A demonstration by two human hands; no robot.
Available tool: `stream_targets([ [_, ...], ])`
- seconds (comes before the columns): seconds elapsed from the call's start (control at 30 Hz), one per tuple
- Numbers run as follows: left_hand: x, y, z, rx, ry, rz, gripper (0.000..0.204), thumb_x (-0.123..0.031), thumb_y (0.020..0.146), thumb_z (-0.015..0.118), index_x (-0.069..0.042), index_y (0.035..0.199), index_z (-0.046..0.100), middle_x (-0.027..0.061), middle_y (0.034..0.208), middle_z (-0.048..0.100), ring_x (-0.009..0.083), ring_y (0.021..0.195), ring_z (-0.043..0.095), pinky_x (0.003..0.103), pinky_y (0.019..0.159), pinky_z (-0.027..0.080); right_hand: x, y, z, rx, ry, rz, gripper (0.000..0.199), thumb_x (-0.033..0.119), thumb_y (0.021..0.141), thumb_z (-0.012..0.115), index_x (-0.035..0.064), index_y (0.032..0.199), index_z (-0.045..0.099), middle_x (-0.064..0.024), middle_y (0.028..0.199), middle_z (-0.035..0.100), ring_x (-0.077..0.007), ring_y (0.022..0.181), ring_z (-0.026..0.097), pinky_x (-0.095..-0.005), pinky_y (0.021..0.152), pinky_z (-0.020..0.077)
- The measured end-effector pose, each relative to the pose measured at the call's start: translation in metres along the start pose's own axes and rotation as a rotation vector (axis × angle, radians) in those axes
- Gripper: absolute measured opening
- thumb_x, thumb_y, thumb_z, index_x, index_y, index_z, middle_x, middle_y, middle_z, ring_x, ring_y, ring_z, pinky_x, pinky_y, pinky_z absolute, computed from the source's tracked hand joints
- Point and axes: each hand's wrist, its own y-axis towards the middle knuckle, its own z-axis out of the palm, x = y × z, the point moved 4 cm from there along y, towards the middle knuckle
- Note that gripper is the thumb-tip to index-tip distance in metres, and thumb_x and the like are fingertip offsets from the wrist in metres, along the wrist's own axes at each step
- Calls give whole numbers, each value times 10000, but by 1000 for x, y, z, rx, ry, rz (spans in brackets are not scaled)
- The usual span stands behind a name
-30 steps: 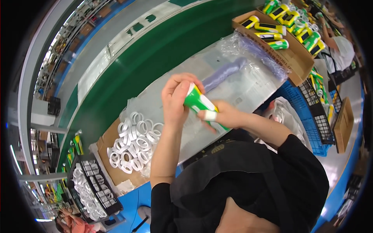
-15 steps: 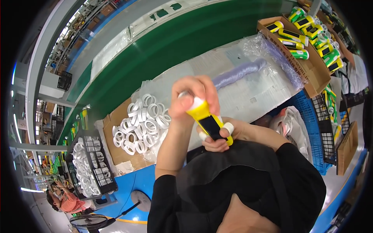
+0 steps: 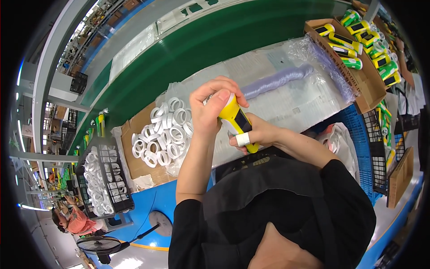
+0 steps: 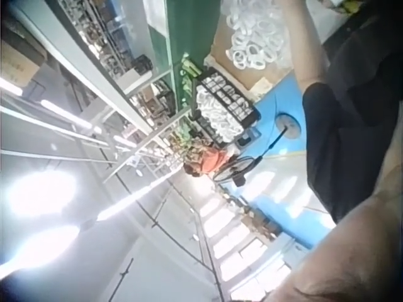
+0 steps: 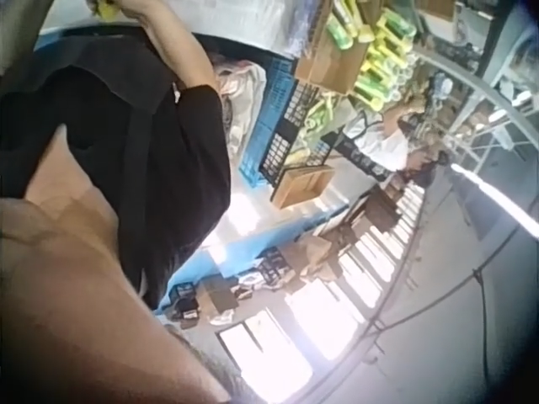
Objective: Assembling plastic flashlights by attaching white rings to the front of the flashlight bodies.
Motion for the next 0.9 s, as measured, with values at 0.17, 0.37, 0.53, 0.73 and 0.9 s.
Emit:
stream_targets([
  [0.17, 4, 7, -2, -139, 77, -193, 668, -554, 1002, 294, 38, 1195, 537, 233, 1071, 602, 306, 941, 636, 419, 853, 517, -8, 9, -18, 265, 341, -53, 440, 361, 787, 754, 41, 995, 535, -63, 657, 490, -162, 524, 517, -294, 458, 458],
  [0.37, 21, 15, -9, -233, -165, -347, 793, -633, 972, 251, 14, 1409, 390, 246, 1291, 525, 333, 1151, 553, 454, 976, 447, -21, 10, -46, 56, 529, -110, 625, 545, 742, 732, 27, 1051, 569, -33, 723, 465, -162, 618, 504, -286, 577, 473],
  [0.53, 33, 10, 9, -80, 78, -339, 594, -390, 996, 455, 3, 1430, 358, 219, 1298, 516, 274, 1037, 601, 393, 905, 499, -18, -7, -57, -300, -120, -250, 377, 372, 851, 698, 56, 1030, 595, -22, 769, 559, -107, 637, 542, -260, 545, 432],
  [0.73, 56, 49, 72, 129, -124, -205, 610, -267, 990, 527, -36, 1483, 252, 229, 1350, 466, 301, 1129, 562, 418, 943, 488, 36, -115, -100, -709, -61, -378, 466, 430, 858, 669, 38, 1094, 579, -34, 824, 579, -121, 648, 562, -262, 577, 470],
  [0.9, 88, 65, 69, 147, 131, -450, 609, -242, 957, 587, -54, 1467, 314, 205, 1379, 462, 295, 1221, 523, 410, 949, 479, 91, -259, -216, -1539, -105, -485, 518, 471, 841, 656, 32, 1102, 563, -36, 879, 566, -165, 825, 561, -290, 759, 457],
])
